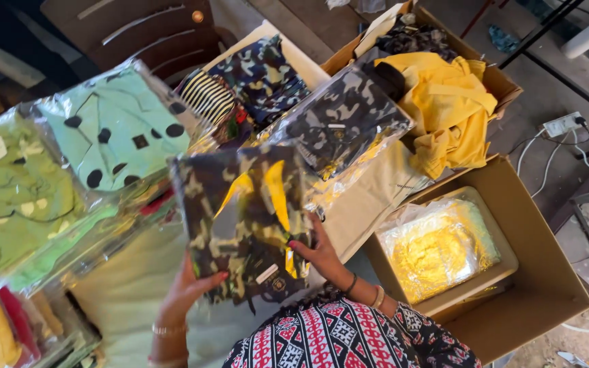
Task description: The person folds various clothing items, including camouflage shorts and beige shorts, on a table covered with a white cloth. They place the folded items into clear plastic bags and then put the packaged clothes into a cardboard box. The process is repeated for multiple items.
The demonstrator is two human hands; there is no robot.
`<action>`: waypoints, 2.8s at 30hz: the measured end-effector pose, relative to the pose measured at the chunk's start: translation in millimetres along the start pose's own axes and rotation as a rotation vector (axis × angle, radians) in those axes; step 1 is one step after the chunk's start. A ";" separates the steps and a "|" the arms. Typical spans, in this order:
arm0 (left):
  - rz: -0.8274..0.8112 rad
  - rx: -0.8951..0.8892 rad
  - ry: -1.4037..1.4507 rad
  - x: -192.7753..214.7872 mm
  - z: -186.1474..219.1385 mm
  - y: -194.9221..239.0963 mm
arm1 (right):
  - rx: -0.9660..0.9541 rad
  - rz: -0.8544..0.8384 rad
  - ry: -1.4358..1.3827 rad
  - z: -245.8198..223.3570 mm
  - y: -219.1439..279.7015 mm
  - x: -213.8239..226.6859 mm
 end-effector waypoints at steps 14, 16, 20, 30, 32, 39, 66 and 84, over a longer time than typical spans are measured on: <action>-0.360 -0.496 -1.008 -264.9 269.2 -233.3 | 0.233 0.661 0.074 -24.3 -110.4 173.4; -0.166 -0.422 -1.276 -280.5 251.3 -260.7 | 0.014 0.694 0.106 7.9 -112.0 188.4; 0.343 -0.641 -1.469 -318.0 228.8 -259.7 | 0.071 0.623 0.038 8.4 -119.6 191.5; 0.504 -0.761 -1.503 -343.8 166.0 -242.1 | 0.080 0.659 0.151 93.3 -114.0 281.4; 0.511 -0.775 -1.480 -342.0 163.2 -244.9 | 0.072 0.736 0.209 65.7 -131.7 296.9; 0.510 -0.768 -1.465 -338.6 162.7 -244.8 | 0.126 0.860 0.058 59.9 -144.0 343.7; 0.006 -0.862 -1.359 -220.9 -51.3 -92.8 | -0.661 0.602 1.351 159.9 400.4 311.4; 0.284 -1.044 -1.571 -201.1 -115.6 -160.5 | -0.953 1.048 0.882 336.9 428.3 484.8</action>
Point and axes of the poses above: each hand's wrist, its own y-axis away from the middle knuckle, its own x-axis out of the back of the hand, z = x × y, the point moved 9 cm from there along -y, towards the middle knuckle, and after that the axes turned 14 degrees about x, right-handed, at the moved point
